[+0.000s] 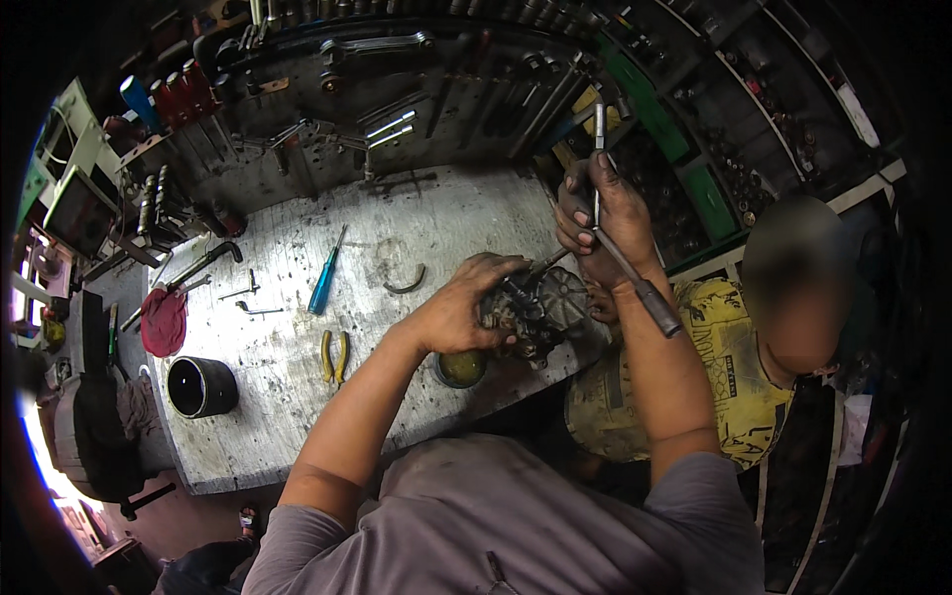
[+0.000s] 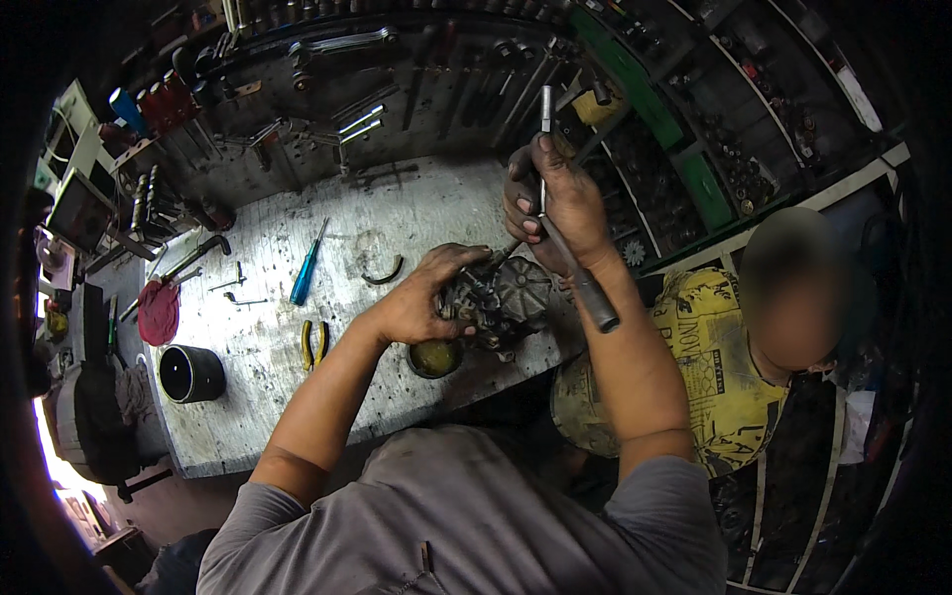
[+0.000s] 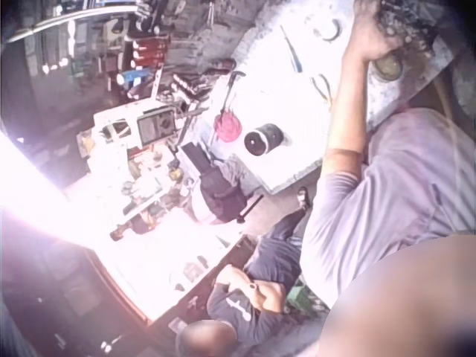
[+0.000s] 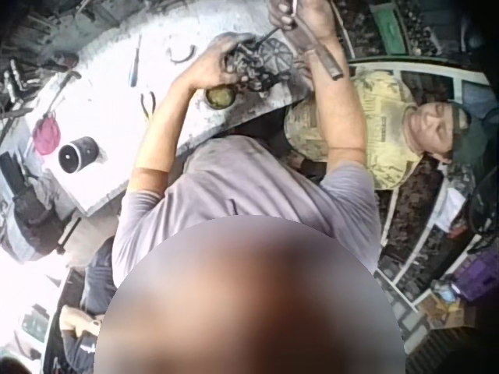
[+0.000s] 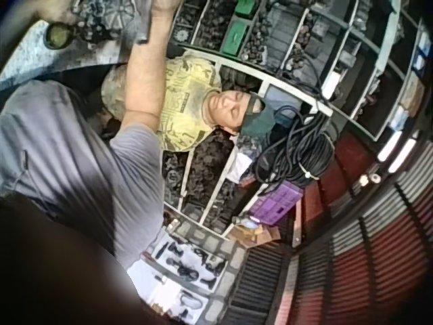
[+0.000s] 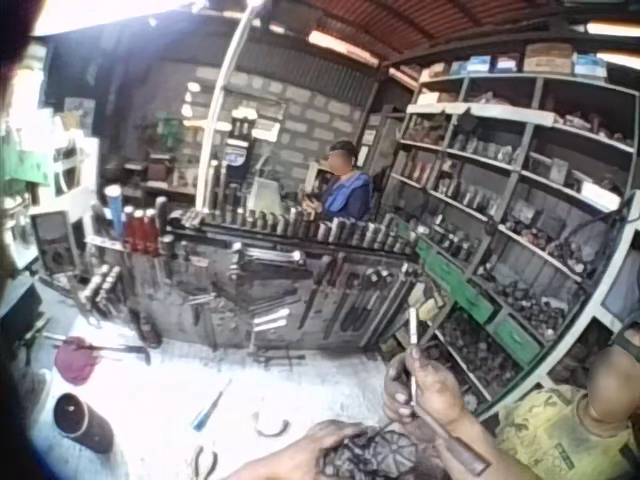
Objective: The person retrieves a mechanical part from a table and places it on a workbench. They then use a socket wrench and a screwdriver to disassemble and adjust the part while other people stand nearby.
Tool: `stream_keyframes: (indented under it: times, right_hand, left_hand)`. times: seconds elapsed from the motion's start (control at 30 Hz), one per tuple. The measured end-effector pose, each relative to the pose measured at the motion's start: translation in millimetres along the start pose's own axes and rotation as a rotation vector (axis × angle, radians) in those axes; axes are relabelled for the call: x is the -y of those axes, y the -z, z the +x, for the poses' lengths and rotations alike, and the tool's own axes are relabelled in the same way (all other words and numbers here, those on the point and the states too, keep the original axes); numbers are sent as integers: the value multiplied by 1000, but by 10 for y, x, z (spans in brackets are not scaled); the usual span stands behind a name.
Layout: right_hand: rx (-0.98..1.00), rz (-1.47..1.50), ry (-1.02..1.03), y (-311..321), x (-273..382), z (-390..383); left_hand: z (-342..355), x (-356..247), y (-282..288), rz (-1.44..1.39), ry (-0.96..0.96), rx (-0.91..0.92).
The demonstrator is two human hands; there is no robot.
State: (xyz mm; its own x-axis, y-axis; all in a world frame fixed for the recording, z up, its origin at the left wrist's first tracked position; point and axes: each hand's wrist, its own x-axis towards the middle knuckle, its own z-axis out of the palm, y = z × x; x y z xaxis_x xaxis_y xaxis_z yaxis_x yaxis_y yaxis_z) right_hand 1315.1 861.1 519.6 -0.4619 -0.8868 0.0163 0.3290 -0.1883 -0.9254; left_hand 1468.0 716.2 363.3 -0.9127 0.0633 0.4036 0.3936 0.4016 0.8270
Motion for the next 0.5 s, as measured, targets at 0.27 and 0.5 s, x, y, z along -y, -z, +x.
stream_keyframes:
  times: [0.27, 0.5]
  right_hand:
    - [232, -1767, -313, -283, 866, 38]
    - [208, -2282, -285, -407, 495, -15]
  left_hand:
    - [-7, 16, -15, 99, -10, -1]
    - [-38, -47, -50, 141, -1, -29]
